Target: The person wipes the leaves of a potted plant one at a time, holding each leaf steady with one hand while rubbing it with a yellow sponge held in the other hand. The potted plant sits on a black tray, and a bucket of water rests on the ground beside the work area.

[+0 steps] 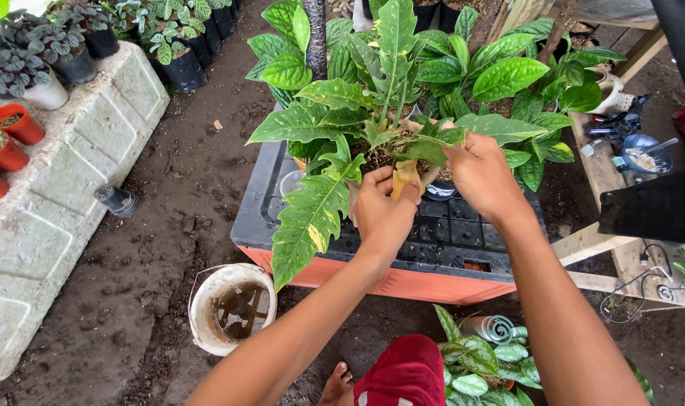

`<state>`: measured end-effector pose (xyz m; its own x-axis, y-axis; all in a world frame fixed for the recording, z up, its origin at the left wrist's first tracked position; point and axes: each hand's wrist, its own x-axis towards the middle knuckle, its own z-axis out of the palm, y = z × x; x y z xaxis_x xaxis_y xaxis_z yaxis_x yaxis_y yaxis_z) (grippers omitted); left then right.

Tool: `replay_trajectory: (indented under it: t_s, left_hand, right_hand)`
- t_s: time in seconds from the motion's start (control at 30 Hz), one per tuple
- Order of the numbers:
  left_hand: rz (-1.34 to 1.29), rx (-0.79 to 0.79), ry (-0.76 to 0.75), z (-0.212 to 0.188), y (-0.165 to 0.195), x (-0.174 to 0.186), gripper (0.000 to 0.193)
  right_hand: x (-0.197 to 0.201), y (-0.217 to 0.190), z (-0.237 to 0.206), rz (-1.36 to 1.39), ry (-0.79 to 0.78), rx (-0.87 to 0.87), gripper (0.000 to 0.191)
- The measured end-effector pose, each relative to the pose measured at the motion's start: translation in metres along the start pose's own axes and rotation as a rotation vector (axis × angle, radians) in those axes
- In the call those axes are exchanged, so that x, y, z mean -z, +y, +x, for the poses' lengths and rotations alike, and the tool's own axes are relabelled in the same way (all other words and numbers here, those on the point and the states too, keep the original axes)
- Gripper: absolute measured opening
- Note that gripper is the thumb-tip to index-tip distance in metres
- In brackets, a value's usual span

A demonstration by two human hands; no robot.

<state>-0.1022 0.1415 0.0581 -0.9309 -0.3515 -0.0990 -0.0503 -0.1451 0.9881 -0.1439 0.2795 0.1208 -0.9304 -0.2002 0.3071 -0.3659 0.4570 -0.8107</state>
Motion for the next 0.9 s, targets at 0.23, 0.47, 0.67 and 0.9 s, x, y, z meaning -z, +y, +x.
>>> replay_trajectory:
  t_s: [0.23, 0.47, 0.67, 0.9]
  left_hand:
    - [-0.195, -0.37, -0.124, -0.011, -0.001, -0.02, 0.034]
    - [-0.193, -0.325, 0.021, -0.034, -0.011, -0.002, 0.042]
    - [-0.046, -0.321, 0.126, -0.025, -0.008, -0.016, 0.047]
    - [-0.012, -0.461, 0.003, -0.041, 0.007, -0.017, 0.04]
  right_hand:
    - [-0.015, 0.006, -0.007, 0.224, 0.084, -0.227, 0.028]
    - [-0.016, 0.007, -0.019, 0.728, 0.108, -0.362, 0.033]
    - [-0.028, 0.007, -0.033, 0.92, 0.11, -0.331, 0.033]
    - [-0.025, 0.029, -0.043, 0.879, 0.103, -0.393, 0.032]
